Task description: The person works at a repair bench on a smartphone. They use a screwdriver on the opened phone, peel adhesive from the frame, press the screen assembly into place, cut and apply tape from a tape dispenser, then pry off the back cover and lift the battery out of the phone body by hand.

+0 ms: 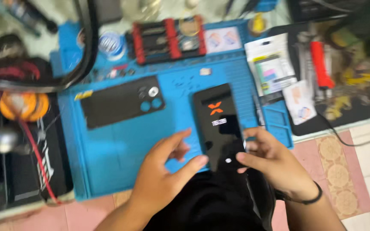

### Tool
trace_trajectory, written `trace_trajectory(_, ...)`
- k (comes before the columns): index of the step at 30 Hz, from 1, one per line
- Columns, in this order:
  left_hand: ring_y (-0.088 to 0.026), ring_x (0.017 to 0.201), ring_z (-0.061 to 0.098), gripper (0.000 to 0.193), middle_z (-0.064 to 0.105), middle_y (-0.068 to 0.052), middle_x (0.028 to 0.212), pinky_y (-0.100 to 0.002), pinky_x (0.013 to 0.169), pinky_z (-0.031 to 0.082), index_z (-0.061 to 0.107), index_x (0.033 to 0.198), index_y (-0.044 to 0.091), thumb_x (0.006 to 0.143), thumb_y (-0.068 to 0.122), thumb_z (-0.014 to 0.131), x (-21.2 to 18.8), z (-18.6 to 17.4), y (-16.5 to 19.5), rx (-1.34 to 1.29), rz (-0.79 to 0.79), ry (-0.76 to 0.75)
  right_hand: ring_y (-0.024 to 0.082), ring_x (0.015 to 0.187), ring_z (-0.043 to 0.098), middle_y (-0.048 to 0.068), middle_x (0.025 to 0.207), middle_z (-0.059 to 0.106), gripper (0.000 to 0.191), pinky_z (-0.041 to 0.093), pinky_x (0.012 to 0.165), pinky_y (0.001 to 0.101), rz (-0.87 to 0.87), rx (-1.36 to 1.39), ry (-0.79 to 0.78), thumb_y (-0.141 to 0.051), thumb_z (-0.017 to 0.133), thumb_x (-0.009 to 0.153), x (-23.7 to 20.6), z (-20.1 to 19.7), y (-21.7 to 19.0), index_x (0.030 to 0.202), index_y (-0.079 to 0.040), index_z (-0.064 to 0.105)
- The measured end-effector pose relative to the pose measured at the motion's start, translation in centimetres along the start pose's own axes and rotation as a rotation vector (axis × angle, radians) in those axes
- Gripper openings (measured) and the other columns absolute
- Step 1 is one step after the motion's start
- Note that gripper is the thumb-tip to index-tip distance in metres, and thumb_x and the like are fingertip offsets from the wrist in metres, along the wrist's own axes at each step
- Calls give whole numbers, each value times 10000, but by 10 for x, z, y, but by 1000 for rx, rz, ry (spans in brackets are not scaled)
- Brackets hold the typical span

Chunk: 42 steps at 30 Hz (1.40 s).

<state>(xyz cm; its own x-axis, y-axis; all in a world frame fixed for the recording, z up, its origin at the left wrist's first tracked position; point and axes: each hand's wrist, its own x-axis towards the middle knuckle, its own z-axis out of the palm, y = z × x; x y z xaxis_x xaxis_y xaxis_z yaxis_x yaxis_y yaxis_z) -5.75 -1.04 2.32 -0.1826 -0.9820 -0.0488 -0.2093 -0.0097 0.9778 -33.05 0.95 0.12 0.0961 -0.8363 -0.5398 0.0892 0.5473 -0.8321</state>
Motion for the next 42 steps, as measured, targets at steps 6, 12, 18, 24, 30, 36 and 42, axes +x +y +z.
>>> trace_trajectory(6,-117,784,633,417,680,-17,843,-265,751,542,740,1143,33,765,163,861,-5,-9,-13,26,-45,3,140,739,723,71,890,735,441,614,617,293,-120,-449,35,-77,789,810,3,5,-23,1214,-16,622)
trace_trajectory(12,-113,778,635,386,670,-24,843,-258,755,538,741,1128,24,776,139,852,-6,-6,-27,12,-36,26,162,618,725,83,723,737,482,577,567,289,-219,-774,127,-169,833,733,-2,18,-51,1187,-54,717)
trace_trajectory(18,-108,690,632,261,685,-15,753,-249,661,528,777,1004,53,772,141,858,-9,-4,-27,122,30,84,194,700,778,83,777,795,470,592,642,323,-254,-1097,54,-413,771,772,7,6,-84,1155,-141,761)
trace_trajectory(24,-70,583,581,195,673,3,719,-231,496,443,757,899,65,757,136,870,-18,0,-30,123,81,159,169,760,682,106,879,712,293,520,683,336,-688,-990,435,-315,730,1017,85,-66,-153,1084,-29,729)
trace_trajectory(30,-66,516,486,183,596,13,633,-241,450,340,754,864,69,749,122,886,-20,-2,-36,99,76,180,252,747,678,154,868,723,339,513,635,374,-967,-1112,634,-272,883,938,216,-95,-183,1011,19,725)
trace_trajectory(36,-57,543,491,180,586,22,654,-229,456,350,751,855,73,738,115,882,-19,-1,-40,105,90,181,276,741,708,151,827,728,283,538,660,386,-855,-1086,771,-213,885,787,264,-114,-189,880,-6,715)
trace_trajectory(42,-58,519,472,204,593,22,655,-227,448,347,768,859,89,700,115,893,-21,0,-44,133,55,174,274,753,719,156,847,737,342,551,675,366,-866,-1083,774,-260,921,770,273,-128,-181,904,-9,732)
